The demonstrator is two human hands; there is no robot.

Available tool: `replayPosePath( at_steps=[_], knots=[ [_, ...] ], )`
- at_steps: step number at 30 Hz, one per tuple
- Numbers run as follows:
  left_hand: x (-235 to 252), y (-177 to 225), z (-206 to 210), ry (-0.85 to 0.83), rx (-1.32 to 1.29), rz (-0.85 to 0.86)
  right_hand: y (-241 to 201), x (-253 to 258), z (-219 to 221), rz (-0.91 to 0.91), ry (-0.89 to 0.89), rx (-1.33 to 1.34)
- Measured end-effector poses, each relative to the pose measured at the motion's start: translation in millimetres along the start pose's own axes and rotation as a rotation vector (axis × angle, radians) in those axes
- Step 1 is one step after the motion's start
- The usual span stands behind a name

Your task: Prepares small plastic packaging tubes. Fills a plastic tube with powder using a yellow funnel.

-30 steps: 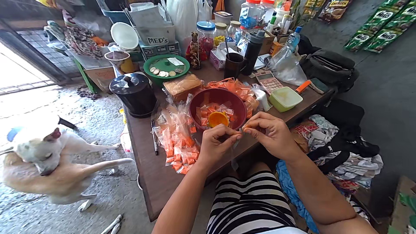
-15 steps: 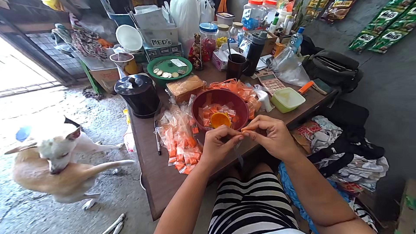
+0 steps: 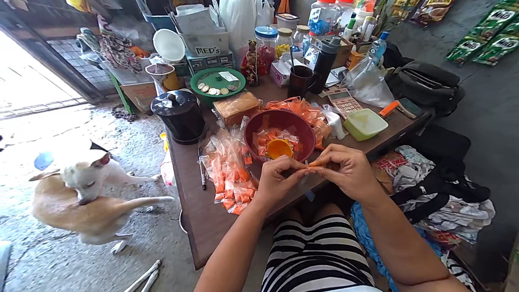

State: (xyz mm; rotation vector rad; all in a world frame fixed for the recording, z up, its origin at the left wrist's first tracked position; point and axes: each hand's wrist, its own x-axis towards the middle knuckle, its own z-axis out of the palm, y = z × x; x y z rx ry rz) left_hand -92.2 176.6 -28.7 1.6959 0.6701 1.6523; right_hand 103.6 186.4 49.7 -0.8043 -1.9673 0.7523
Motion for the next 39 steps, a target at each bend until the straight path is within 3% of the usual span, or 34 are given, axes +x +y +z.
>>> replayPosePath(
  at_steps=[3,9,13,24,28,35,39],
  knots=[
    [0,-1,0,0.008,0.004,0.008,1,1,3,0.016,0.084,-0.040],
    [1,0,0,0.016,0.003,0.017,6,2,1,-0.006,-0.071,-0.014],
    [1,0,0,0.023,0.006,0.017,9,4,-1,-0.008,-0.016,0.067],
    [0,1,0,0.015,-0.028,0.011,8,2,-9,0.156,-0.058,0.151],
    [0,3,0,0.031,-0.032,-0.008,11,1,-12,0.114,-0.093,0.148],
    [1,5,-1,-0.008,-0.043,-0.013,7,0,0,0.037,0.019,0.097],
    [1,3,0,0.022,-0.043,0.010,7,1,1,-0.009,-0.034,0.048]
  ],
)
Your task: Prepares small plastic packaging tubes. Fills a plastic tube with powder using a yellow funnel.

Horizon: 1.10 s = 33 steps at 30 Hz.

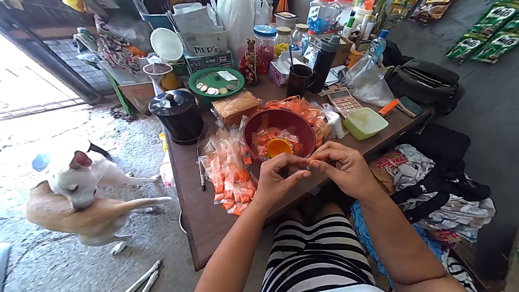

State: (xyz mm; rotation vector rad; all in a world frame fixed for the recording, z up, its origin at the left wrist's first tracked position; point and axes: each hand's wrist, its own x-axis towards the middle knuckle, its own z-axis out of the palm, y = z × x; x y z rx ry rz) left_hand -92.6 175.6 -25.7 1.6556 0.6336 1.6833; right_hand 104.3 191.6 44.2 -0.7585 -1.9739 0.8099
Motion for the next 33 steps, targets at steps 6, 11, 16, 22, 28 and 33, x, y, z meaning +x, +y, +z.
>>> replayPosePath(
  at_steps=[6,11,16,22,28,33],
  knots=[
    [-0.9,-0.1,1.3,0.023,0.021,0.003,1.4,-1.2,2.5,-0.013,0.059,0.033],
    [-1.0,-0.4,2.0,0.018,0.035,0.011,2.9,-2.4,5.4,0.002,0.092,0.058],
    [-0.9,1.7,0.7,0.017,0.015,-0.025,2.4,-3.7,3.3,-0.018,0.045,-0.005],
    [-1.3,1.6,1.4,0.005,0.011,-0.006,1.6,-5.0,5.9,0.002,0.163,0.055],
    [-2.0,0.6,0.6,0.022,0.033,-0.009,4.1,-4.9,-0.5,0.008,0.067,0.012],
    [-2.3,-0.6,1.4,0.022,0.024,-0.009,1.0,-3.4,-0.9,-0.039,0.038,-0.003]
  ],
)
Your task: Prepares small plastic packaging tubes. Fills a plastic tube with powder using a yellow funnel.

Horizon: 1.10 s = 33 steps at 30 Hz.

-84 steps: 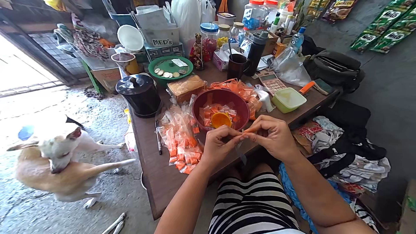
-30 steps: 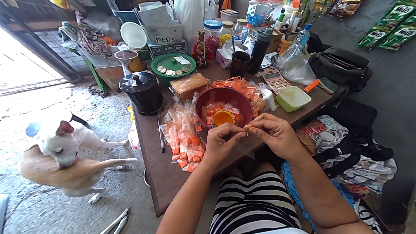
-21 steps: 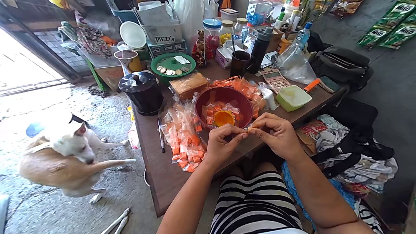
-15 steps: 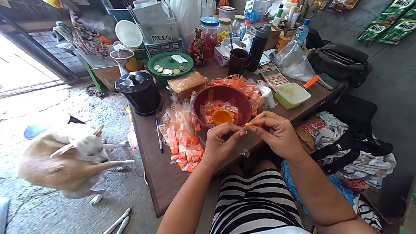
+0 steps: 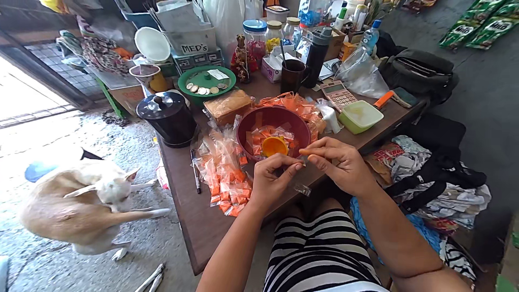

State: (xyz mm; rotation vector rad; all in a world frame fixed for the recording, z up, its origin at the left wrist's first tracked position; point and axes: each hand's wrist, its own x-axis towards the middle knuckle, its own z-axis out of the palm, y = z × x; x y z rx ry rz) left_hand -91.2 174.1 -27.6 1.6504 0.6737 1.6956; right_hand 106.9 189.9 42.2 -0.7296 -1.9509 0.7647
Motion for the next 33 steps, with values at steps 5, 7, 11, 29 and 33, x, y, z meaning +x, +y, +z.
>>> replayPosePath(
  at_steps=[5,7,11,29,33],
  knots=[
    [1,1,0,-0.030,0.014,0.019,-4,-2,3,-0.018,0.079,0.007],
    [0,0,0,-0.041,0.009,0.028,-5,-2,4,-0.010,0.102,0.030],
    [0,0,1,-0.048,-0.003,0.035,-3,-1,5,-0.021,0.098,0.025],
    [0,2,-1,-0.040,-0.003,0.012,-2,7,-9,-0.005,-0.034,0.085],
    [-1,2,0,-0.025,-0.002,-0.008,-4,9,-16,0.069,-0.093,0.045]
  ],
)
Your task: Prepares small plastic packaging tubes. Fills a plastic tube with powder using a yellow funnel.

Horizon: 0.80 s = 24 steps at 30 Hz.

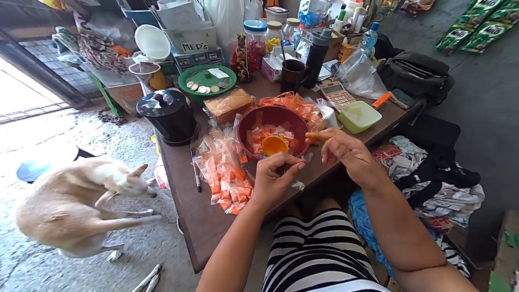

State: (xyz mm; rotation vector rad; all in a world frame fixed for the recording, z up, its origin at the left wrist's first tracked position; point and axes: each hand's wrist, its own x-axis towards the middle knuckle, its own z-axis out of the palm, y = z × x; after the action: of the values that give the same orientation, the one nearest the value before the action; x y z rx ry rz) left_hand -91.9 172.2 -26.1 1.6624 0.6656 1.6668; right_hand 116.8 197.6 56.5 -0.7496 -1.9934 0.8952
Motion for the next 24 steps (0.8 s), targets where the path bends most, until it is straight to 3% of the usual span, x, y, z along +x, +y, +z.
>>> replayPosePath(
  at_steps=[12,24],
  knots=[
    [1,0,1,-0.002,-0.016,0.008,-5,-3,3,0.148,0.046,-0.008],
    [0,1,1,0.007,-0.027,0.007,-3,-6,10,0.044,0.129,0.012]
  ],
)
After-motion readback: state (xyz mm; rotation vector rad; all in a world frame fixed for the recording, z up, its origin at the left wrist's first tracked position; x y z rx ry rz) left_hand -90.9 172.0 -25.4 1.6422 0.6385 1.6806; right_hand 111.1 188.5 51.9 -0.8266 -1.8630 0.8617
